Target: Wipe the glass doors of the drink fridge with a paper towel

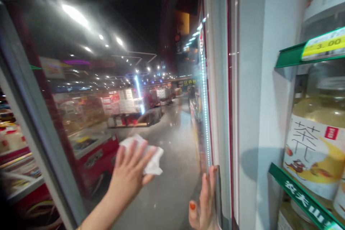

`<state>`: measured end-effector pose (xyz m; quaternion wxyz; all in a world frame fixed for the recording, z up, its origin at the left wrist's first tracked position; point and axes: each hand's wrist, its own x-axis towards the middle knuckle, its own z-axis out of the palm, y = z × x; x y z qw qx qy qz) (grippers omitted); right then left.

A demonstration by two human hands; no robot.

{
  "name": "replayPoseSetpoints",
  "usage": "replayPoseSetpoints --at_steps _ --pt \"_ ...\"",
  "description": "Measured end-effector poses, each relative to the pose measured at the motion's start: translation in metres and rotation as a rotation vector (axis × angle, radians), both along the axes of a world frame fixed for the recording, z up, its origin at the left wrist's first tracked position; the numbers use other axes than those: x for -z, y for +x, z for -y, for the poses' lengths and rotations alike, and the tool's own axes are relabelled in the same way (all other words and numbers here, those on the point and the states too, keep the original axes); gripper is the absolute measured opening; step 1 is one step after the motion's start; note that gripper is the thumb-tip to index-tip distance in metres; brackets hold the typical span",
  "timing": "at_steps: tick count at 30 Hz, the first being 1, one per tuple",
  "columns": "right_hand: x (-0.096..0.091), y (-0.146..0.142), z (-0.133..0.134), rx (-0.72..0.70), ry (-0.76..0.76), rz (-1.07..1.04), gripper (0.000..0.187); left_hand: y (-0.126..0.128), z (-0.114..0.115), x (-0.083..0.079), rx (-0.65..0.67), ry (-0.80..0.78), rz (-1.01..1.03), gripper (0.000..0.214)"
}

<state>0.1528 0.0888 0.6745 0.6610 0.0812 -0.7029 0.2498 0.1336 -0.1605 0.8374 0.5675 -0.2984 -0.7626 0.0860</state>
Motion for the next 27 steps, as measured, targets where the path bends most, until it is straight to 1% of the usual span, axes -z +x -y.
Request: replayPoseSetpoints --at_steps 1,2,3,4,5,6,7,8,9,10,11,12,13,14,15,16,17,18,19,20,21,22,23,24,25,26,27 --pt "-0.011 0.003 0.005 0.019 0.040 -0.012 0.075 -0.004 0.011 -0.019 -0.031 0.132 -0.018 0.076" --pt "-0.023 0.005 0.012 0.046 0.088 -0.026 0.073 -0.006 0.017 -0.033 -0.063 0.240 -0.038 0.076" --pt "-0.037 0.006 0.020 0.074 0.141 -0.041 0.074 -0.006 0.019 -0.038 -0.078 0.305 -0.060 0.076" --pt "-0.051 0.006 0.029 0.095 0.181 -0.055 0.076 -0.004 0.018 -0.033 -0.078 0.318 -0.080 0.077" --pt "-0.064 0.005 0.038 0.106 0.209 -0.067 0.077 -0.001 0.017 -0.018 -0.069 0.286 -0.095 0.079" --pt "-0.076 0.003 0.047 0.109 0.231 -0.071 0.078 0.001 0.017 0.004 -0.053 0.218 -0.100 0.080" --pt "-0.085 -0.001 0.054 0.116 0.249 -0.068 0.078 0.003 0.020 0.030 -0.041 0.133 -0.089 0.081" --pt "-0.092 -0.005 0.059 0.130 0.263 -0.062 0.077 0.004 0.027 0.056 -0.037 0.093 -0.096 0.082" --pt "-0.095 -0.010 0.063 0.152 0.280 -0.055 0.075 0.005 0.037 0.078 -0.043 0.126 -0.101 0.085" --pt "-0.097 -0.015 0.064 0.182 0.300 -0.049 0.074 0.004 0.049 0.093 -0.077 0.187 -0.086 0.086" --pt "-0.096 -0.019 0.065 0.213 0.322 -0.049 0.074 0.004 0.061 0.101 -0.121 0.280 -0.067 0.087" --pt "-0.095 -0.023 0.065 0.239 0.333 -0.060 0.073 0.003 0.071 0.100 -0.169 0.394 -0.041 0.087" --pt "-0.093 -0.025 0.064 0.254 0.328 -0.074 0.072 0.003 0.076 0.093 -0.211 0.509 -0.017 0.087" --pt "-0.092 -0.025 0.064 0.256 0.311 -0.084 0.071 0.003 0.077 0.082 -0.240 0.606 -0.002 0.088" --pt "-0.091 -0.024 0.065 0.248 0.285 -0.085 0.069 0.003 0.073 0.071 -0.251 0.669 0.008 0.088" --pt "-0.090 -0.022 0.067 0.233 0.251 -0.078 0.067 0.004 0.066 0.062 -0.241 0.675 0.008 0.087" --pt "-0.091 -0.019 0.069 0.212 0.216 -0.064 0.065 0.004 0.057 0.059 -0.215 0.611 0.002 0.086" --pt "-0.092 -0.016 0.071 0.191 0.183 -0.045 0.063 0.006 0.050 0.061 -0.177 0.495 -0.008 0.084" --pt "-0.093 -0.013 0.074 0.174 0.155 -0.029 0.062 0.008 0.045 0.068 -0.131 0.354 -0.022 0.082" --pt "-0.094 -0.011 0.076 0.164 0.138 -0.022 0.061 0.011 0.045 0.078 -0.088 0.227 -0.040 0.080" --pt "-0.094 -0.010 0.077 0.161 0.130 -0.018 0.060 0.013 0.049 0.090 -0.062 0.143 -0.053 0.079" --pt "-0.095 -0.009 0.078 0.165 0.129 -0.016 0.060 0.015 0.057 0.100 -0.069 0.136 -0.056 0.079" --pt "-0.095 -0.010 0.078 0.171 0.133 -0.016 0.060 0.017 0.067 0.105 -0.108 0.218 -0.042 0.080" --pt "-0.094 -0.010 0.076 0.181 0.138 -0.015 0.060 0.016 0.076 0.104 -0.164 0.358 -0.016 0.081" --pt "-0.094 -0.012 0.074 0.198 0.158 -0.026 0.060 0.015 0.084 0.099 -0.225 0.518 0.019 0.082" --pt "-0.094 -0.014 0.071 0.223 0.194 -0.049 0.061 0.012 0.087 0.089 -0.272 0.660 0.051 0.083" --pt "-0.093 -0.015 0.067 0.249 0.241 -0.080 0.062 0.009 0.085 0.078 -0.295 0.750 0.073 0.084"
